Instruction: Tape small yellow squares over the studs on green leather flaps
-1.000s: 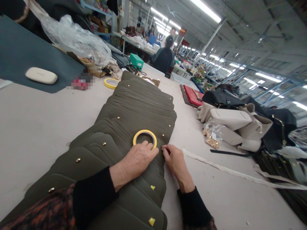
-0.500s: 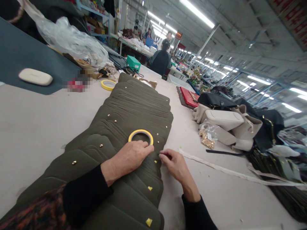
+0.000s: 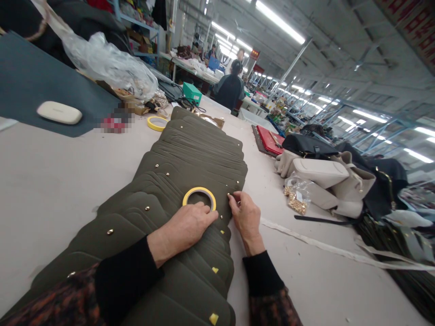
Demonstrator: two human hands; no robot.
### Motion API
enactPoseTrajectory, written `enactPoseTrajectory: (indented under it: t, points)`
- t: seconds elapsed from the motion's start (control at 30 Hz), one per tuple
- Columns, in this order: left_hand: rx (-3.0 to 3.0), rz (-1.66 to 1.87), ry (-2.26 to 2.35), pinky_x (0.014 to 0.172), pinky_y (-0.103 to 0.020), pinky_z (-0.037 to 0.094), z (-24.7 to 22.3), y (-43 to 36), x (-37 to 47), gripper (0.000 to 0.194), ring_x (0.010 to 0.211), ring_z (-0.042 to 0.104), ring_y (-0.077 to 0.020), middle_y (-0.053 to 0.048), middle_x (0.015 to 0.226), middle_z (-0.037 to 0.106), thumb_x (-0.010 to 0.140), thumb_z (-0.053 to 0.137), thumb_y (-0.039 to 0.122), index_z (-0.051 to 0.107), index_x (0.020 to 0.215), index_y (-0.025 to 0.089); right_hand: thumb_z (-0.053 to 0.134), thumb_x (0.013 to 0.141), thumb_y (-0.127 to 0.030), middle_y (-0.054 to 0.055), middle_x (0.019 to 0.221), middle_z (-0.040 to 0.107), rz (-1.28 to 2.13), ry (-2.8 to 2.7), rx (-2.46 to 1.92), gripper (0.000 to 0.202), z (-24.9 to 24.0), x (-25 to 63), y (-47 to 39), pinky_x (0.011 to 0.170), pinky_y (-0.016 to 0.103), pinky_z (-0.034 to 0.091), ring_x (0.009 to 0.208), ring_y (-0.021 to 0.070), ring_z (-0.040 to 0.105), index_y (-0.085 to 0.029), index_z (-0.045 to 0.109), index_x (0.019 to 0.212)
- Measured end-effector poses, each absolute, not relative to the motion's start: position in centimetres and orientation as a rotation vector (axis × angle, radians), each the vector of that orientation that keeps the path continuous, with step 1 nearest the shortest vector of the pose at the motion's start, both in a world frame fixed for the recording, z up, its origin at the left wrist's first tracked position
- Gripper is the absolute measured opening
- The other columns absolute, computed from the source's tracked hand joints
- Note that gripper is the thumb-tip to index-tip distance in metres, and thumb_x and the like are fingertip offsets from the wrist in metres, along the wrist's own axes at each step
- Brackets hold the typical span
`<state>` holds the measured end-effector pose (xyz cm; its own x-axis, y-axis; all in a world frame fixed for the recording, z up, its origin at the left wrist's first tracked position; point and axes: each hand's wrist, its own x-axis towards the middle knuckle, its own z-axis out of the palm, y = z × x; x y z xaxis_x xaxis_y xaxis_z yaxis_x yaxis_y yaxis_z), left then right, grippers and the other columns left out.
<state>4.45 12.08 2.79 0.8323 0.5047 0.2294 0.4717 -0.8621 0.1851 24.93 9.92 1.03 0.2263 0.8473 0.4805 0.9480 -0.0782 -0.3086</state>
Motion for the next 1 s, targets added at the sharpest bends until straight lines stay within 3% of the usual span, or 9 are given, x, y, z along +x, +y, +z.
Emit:
enactPoseTrajectory:
  t: [0.1, 0.23, 0.33, 0.43, 0.73, 0.9, 1.0]
  points:
    - [2.847, 0.542, 0.731, 0.067, -0.027, 0.048, 2.5, 12.1, 4.2, 0.013, 0.077, 0.058, -0.0175, -0.003, 0.082, 0.062, 0.092, 0.045, 0.013, 0.057, 0.094, 0.019, 0.057, 0.086, -0.037, 0.005, 0.079, 0.069, -0.166, -1.532, -1.913, 0.024, 1.9, 24.8, 10.1, 0.065, 0.027, 0.044, 0.062, 0.0151, 0.059, -0.016, 0.065, 0.094]
    - [2.652, 0.789, 0.652, 0.077, -0.025, 0.051, 2.3, 12.1, 4.0, 0.020, 0.083, 0.064, -0.0144, -0.002, 0.089, 0.066, 0.097, 0.041, 0.021, 0.054, 0.112, 0.020, 0.055, 0.088, -0.033, 0.003, 0.077, 0.069, 0.253, -1.466, -1.695, 0.020, 3.1, 23.7, 8.1, 0.062, 0.026, 0.048, 0.063, 0.0145, 0.060, -0.017, 0.067, 0.093]
    - [2.583, 0.876, 0.610, 0.086, -0.026, 0.052, 2.3, 12.0, 3.9, 0.035, 0.096, 0.065, -0.0147, -0.004, 0.107, 0.067, 0.097, 0.041, 0.023, 0.042, 0.132, 0.022, 0.054, 0.089, -0.027, 0.003, 0.083, 0.070, 0.497, -1.510, -1.550, 0.019, 3.6, 22.7, 5.9, 0.066, 0.026, 0.051, 0.071, 0.0152, 0.063, -0.019, 0.068, 0.099]
    - [2.577, 0.858, 0.610, 0.089, -0.027, 0.052, 2.4, 11.8, 3.9, 0.048, 0.105, 0.064, -0.0156, -0.007, 0.120, 0.064, 0.097, 0.042, 0.023, 0.028, 0.143, 0.020, 0.055, 0.087, -0.019, 0.004, 0.092, 0.070, 0.440, -1.655, -1.451, 0.020, 4.0, 21.9, 4.5, 0.075, 0.028, 0.051, 0.081, 0.0161, 0.064, -0.020, 0.067, 0.103]
    - [2.592, 0.787, 0.643, 0.078, -0.026, 0.052, 2.2, 11.4, 4.0, 0.034, 0.091, 0.068, -0.0163, -0.006, 0.108, 0.067, 0.095, 0.045, 0.019, 0.038, 0.129, 0.018, 0.052, 0.086, -0.010, 0.005, 0.081, 0.068, 0.057, -1.941, -1.364, 0.013, 3.7, 21.1, 4.5, 0.071, 0.028, 0.049, 0.076, 0.0156, 0.062, -0.018, 0.062, 0.087]
    - [2.608, 0.712, 0.654, 0.069, -0.024, 0.048, 2.5, 11.5, 4.0, 0.012, 0.081, 0.065, -0.0147, -0.001, 0.089, 0.065, 0.096, 0.041, 0.019, 0.051, 0.104, 0.020, 0.049, 0.083, -0.008, 0.003, 0.068, 0.064, -0.192, -1.925, -1.388, 0.016, 2.9, 20.6, 4.4, 0.061, 0.025, 0.047, 0.063, 0.0142, 0.059, -0.017, 0.062, 0.079]
    - [2.679, 0.684, 0.716, 0.063, -0.023, 0.045, 2.4, 11.6, 4.0, 0.013, 0.071, 0.062, -0.0138, 0.001, 0.079, 0.061, 0.096, 0.041, 0.020, 0.053, 0.092, 0.019, 0.053, 0.080, -0.010, 0.002, 0.066, 0.065, -0.140, -1.804, -1.443, 0.014, 2.7, 20.2, 4.2, 0.059, 0.025, 0.047, 0.059, 0.0135, 0.059, -0.017, 0.065, 0.077]
